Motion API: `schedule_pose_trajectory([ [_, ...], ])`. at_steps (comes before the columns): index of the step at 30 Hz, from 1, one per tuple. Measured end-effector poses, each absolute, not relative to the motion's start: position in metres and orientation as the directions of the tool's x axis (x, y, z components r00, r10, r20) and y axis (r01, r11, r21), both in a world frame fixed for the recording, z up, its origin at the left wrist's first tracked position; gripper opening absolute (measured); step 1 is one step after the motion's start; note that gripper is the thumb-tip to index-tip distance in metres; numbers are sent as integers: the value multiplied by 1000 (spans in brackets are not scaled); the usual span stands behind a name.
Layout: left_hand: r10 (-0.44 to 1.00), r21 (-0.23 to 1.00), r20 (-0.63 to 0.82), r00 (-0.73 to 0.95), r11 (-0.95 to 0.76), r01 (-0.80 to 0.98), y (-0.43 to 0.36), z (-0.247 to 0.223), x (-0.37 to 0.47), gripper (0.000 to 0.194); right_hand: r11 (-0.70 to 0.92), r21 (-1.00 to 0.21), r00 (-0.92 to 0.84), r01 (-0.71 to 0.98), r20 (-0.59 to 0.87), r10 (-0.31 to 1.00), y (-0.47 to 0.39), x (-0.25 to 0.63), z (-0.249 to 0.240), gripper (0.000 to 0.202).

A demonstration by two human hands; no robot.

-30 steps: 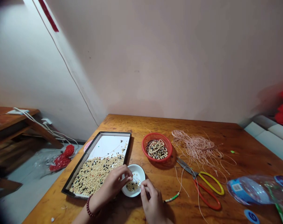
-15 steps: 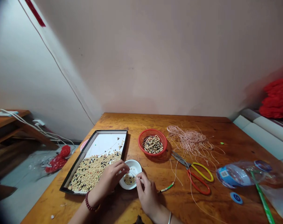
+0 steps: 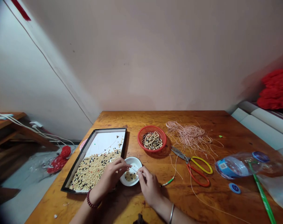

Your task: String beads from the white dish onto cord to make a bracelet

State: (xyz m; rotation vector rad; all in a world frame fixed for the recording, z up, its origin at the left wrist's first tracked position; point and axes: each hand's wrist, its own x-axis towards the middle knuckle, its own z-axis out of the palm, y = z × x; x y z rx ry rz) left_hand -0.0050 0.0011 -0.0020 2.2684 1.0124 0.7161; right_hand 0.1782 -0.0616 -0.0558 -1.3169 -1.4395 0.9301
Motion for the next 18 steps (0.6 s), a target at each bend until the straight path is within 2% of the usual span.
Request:
schedule_pose_trajectory([
  [9, 814, 745, 257, 522, -510, 429, 4, -2, -6, 18, 152, -967, 11, 205, 158, 987, -64, 181, -56, 27],
  [18, 821, 760, 241, 517, -491, 426, 2, -2, -5, 19, 149, -971, -33, 187, 145, 989, -67, 179, -55, 23],
])
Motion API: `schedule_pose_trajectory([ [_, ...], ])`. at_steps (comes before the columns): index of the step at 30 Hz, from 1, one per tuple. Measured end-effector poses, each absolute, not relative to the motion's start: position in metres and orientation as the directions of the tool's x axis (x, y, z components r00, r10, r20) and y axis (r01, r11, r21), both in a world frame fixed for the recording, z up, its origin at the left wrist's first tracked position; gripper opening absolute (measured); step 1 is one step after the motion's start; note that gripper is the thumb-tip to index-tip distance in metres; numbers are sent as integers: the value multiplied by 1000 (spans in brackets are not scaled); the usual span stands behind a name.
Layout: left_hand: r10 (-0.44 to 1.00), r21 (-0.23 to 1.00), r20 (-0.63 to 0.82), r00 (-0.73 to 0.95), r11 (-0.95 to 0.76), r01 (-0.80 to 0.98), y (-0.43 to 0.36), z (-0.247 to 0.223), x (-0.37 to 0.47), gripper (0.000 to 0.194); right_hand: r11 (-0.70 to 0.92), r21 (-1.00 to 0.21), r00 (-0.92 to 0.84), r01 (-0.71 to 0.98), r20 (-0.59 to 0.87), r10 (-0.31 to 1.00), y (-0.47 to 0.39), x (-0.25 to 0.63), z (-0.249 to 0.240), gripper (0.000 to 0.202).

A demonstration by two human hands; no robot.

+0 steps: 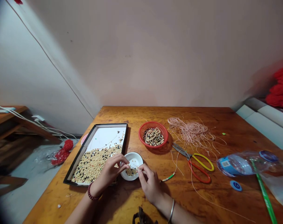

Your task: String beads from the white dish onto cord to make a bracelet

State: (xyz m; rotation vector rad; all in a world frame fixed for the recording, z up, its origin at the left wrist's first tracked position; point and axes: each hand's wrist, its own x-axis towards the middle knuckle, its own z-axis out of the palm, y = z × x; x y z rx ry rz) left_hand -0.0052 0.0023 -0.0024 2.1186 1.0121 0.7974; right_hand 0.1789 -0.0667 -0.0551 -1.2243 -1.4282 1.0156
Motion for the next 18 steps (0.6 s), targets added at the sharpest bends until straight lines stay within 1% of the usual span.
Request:
schedule_pose_trajectory([
  [10, 812, 743, 203, 546, -491, 454, 1, 0, -3, 24, 143, -962, -32, 231, 140, 990, -68, 179, -55, 22],
  [18, 825, 757, 194, 531, -470, 454, 2, -3, -3, 24, 152, -965, -45, 214, 146, 988, -69, 181, -55, 19],
])
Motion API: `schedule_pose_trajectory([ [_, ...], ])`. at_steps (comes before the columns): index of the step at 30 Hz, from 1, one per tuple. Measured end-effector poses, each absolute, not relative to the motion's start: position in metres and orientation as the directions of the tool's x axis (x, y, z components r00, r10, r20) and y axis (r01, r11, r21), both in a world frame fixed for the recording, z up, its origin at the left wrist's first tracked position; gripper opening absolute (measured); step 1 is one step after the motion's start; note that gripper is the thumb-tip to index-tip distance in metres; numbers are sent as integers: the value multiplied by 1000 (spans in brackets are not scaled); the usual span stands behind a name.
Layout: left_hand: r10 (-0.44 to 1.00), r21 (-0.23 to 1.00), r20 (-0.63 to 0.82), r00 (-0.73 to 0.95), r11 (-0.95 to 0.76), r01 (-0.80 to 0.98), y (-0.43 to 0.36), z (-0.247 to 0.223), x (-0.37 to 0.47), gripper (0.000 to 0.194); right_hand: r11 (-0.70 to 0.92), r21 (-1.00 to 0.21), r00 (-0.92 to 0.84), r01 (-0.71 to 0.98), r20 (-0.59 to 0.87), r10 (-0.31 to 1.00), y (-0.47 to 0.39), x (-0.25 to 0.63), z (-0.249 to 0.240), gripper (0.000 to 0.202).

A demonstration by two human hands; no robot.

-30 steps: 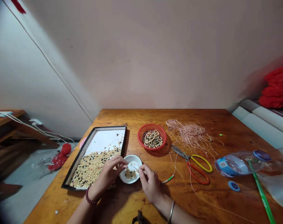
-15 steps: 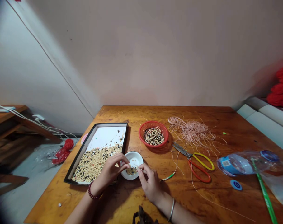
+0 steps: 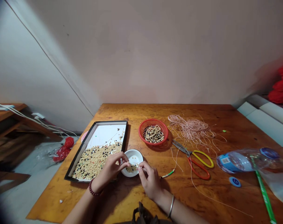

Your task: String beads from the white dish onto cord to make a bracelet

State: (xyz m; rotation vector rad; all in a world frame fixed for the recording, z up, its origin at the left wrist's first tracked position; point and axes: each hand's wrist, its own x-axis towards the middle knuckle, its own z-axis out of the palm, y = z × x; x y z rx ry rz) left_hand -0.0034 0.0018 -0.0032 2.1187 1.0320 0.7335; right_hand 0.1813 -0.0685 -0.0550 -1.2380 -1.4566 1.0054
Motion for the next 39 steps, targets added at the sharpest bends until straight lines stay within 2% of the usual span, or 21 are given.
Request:
schedule_pose_trajectory([
  [14, 826, 793, 169, 537, -437, 423, 2, -1, -3, 21, 151, -963, -8, 223, 153, 988, -69, 182, -53, 19],
  [27, 828, 840, 169, 534, -405, 362, 1, 0, -1, 19, 177, -944, -50, 277, 170, 984, -72, 184, -51, 16],
  [39, 816, 836, 178, 549, -420, 353, 0, 0, -1, 17, 196, -925, -31, 326, 197, 980, -73, 186, -55, 16],
])
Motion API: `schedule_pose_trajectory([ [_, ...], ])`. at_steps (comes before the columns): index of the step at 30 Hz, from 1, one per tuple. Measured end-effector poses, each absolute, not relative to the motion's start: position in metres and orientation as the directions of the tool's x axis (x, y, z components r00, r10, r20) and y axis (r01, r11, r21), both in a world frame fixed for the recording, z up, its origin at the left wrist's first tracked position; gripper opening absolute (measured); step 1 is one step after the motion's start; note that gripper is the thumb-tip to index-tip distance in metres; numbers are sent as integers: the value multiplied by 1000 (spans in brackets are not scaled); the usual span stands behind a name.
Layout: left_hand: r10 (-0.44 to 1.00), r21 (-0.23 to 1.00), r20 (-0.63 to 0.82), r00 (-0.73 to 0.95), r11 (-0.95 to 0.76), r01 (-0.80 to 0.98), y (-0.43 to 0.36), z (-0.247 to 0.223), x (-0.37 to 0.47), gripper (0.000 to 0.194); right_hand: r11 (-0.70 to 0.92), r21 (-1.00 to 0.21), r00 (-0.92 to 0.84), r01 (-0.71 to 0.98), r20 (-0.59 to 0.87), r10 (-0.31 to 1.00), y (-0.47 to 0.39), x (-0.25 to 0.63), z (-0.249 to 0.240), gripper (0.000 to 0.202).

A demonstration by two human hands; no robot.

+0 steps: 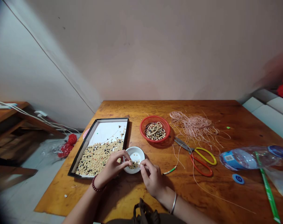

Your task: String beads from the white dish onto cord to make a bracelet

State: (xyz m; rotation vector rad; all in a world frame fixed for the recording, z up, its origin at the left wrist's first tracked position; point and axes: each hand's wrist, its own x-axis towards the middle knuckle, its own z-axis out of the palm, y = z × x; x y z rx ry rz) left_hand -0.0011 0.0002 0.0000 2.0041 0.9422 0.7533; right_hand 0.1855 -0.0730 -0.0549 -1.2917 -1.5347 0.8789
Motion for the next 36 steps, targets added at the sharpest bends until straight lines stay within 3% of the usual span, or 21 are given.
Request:
schedule_pose_trajectory([
  [18, 830, 813, 139, 541, -408, 417, -1, 3, -4, 21, 164, -943, -76, 291, 148, 986, -73, 180, -57, 23],
  [24, 846, 757, 164, 508, -437, 485, -2, -4, -6, 24, 234, -906, 30, 353, 261, 965, -66, 173, -81, 28],
  [30, 844, 725, 188, 503, -465, 509, -3, -7, -8, 28, 258, -915, 73, 310, 293, 953, -64, 167, -83, 34],
  [36, 841, 729, 215, 497, -476, 491, -1, -9, -8, 25, 273, -905, -1, 328, 289, 957, -63, 170, -82, 34],
])
